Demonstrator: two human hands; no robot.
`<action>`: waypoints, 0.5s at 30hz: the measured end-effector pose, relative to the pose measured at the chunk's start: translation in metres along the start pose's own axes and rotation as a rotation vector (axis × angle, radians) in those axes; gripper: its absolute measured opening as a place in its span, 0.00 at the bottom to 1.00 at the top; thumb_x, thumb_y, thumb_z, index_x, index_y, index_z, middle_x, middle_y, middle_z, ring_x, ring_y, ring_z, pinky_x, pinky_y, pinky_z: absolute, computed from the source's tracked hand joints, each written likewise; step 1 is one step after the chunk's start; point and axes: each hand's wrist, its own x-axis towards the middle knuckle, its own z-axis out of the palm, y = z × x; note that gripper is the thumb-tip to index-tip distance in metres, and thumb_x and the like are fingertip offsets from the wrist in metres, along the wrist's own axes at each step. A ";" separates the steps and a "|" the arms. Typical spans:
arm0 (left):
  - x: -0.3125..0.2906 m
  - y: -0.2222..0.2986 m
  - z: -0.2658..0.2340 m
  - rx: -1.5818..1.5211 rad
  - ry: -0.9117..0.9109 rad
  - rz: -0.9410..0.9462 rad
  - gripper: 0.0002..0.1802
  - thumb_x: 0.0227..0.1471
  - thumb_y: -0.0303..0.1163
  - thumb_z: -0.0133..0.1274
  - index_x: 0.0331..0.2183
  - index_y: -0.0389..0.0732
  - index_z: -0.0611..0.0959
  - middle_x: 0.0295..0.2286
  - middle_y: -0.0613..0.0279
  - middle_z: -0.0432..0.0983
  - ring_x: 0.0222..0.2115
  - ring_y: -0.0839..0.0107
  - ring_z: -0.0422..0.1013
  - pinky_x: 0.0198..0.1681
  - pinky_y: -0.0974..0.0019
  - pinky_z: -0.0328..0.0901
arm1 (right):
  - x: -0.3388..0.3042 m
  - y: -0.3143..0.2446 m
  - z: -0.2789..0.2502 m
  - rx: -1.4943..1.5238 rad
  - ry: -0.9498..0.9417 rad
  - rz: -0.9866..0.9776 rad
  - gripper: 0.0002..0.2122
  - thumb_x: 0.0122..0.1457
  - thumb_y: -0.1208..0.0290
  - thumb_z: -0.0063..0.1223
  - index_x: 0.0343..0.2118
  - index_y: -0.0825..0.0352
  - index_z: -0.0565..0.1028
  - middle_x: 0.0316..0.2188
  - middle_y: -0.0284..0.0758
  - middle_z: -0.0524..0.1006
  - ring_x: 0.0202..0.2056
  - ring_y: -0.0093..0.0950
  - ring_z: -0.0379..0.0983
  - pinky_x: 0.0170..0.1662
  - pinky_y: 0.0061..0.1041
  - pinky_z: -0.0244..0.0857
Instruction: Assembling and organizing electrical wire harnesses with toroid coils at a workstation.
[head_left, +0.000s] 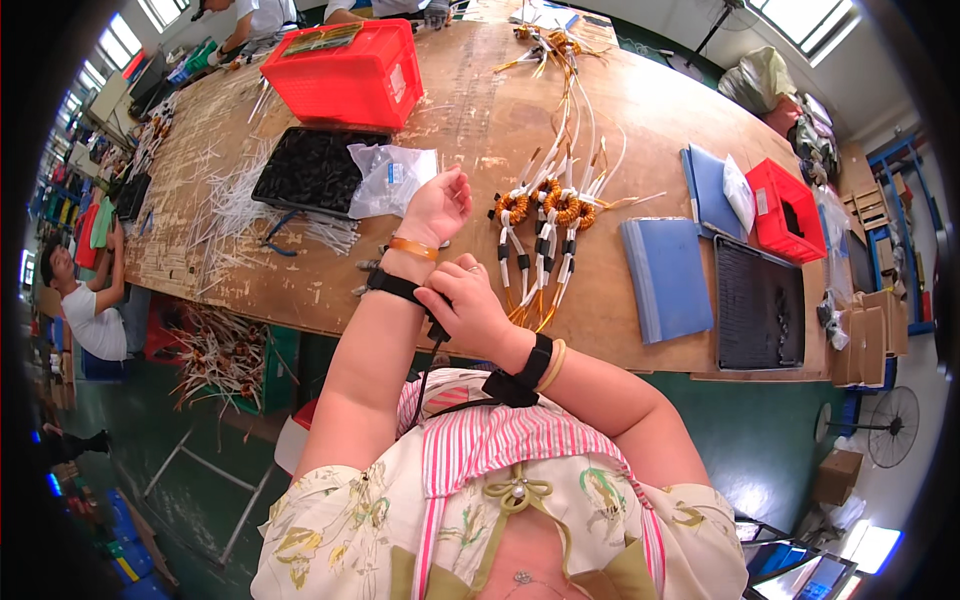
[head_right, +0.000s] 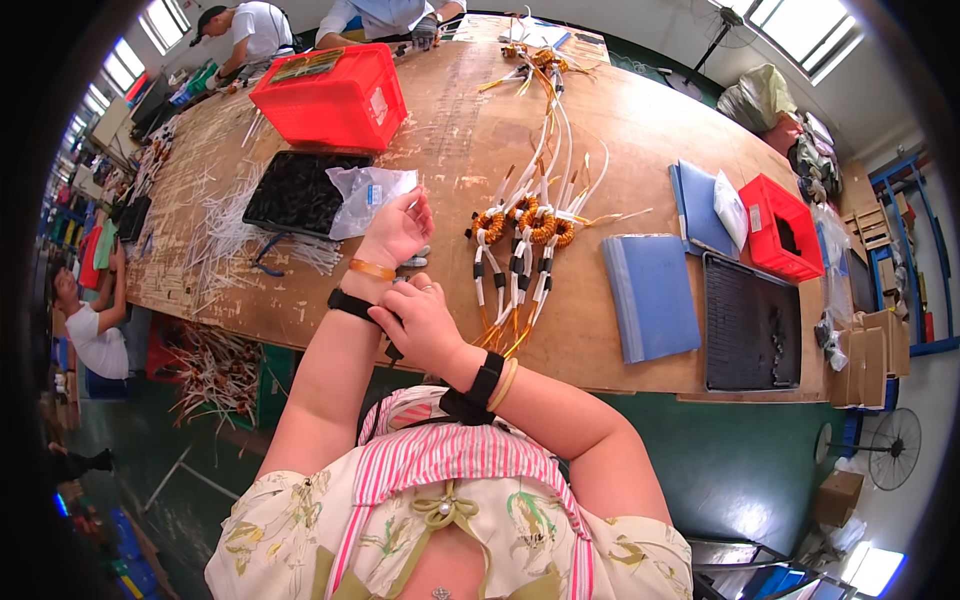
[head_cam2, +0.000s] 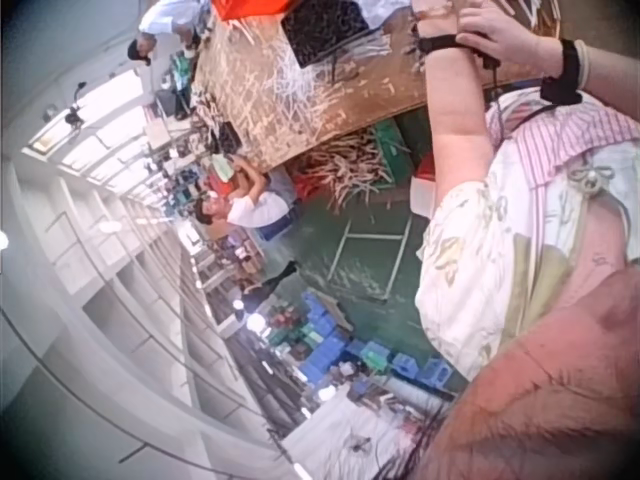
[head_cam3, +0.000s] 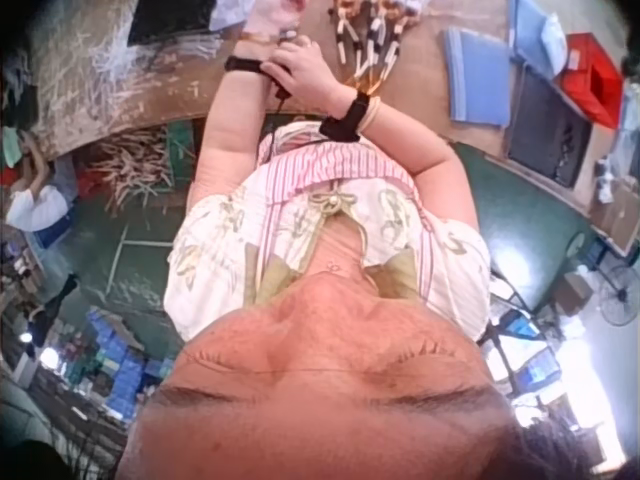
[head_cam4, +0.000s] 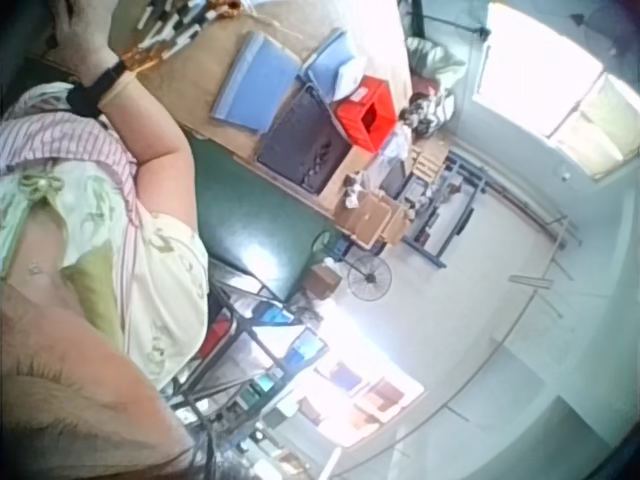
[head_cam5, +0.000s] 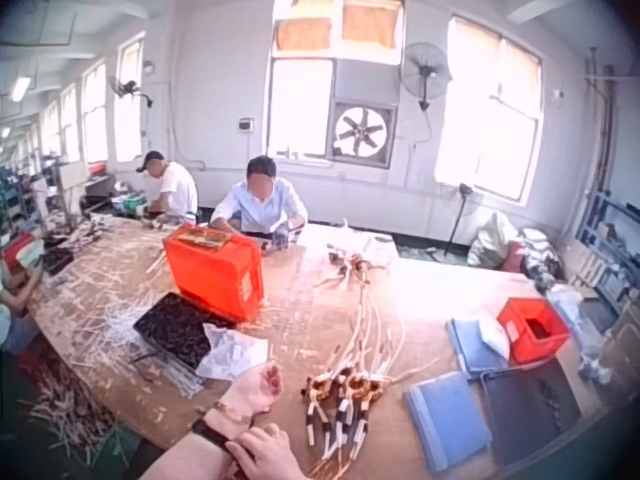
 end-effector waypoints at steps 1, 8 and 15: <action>-0.004 -0.003 0.005 0.000 0.001 -0.002 0.10 0.52 0.33 0.51 0.38 0.47 0.74 0.27 0.74 0.72 0.26 0.78 0.69 0.29 0.70 0.64 | -0.001 0.002 0.001 0.023 0.017 -0.012 0.09 0.54 0.66 0.51 0.22 0.64 0.71 0.23 0.34 0.70 0.32 0.36 0.62 0.38 0.32 0.54; -0.025 -0.006 0.029 1.883 0.028 1.266 0.16 0.42 0.25 0.51 0.38 0.45 0.73 0.29 0.61 0.75 0.29 0.65 0.72 0.31 0.61 0.63 | -0.005 0.009 0.015 0.221 0.127 0.215 0.08 0.55 0.68 0.50 0.23 0.66 0.70 0.23 0.35 0.70 0.32 0.37 0.61 0.39 0.33 0.54; -0.026 -0.007 0.038 2.213 0.014 1.381 0.11 0.47 0.28 0.44 0.36 0.45 0.73 0.29 0.65 0.74 0.33 0.67 0.72 0.35 0.62 0.62 | -0.003 -0.011 -0.005 0.177 0.065 0.112 0.08 0.53 0.69 0.51 0.23 0.66 0.69 0.25 0.36 0.70 0.32 0.37 0.61 0.39 0.33 0.54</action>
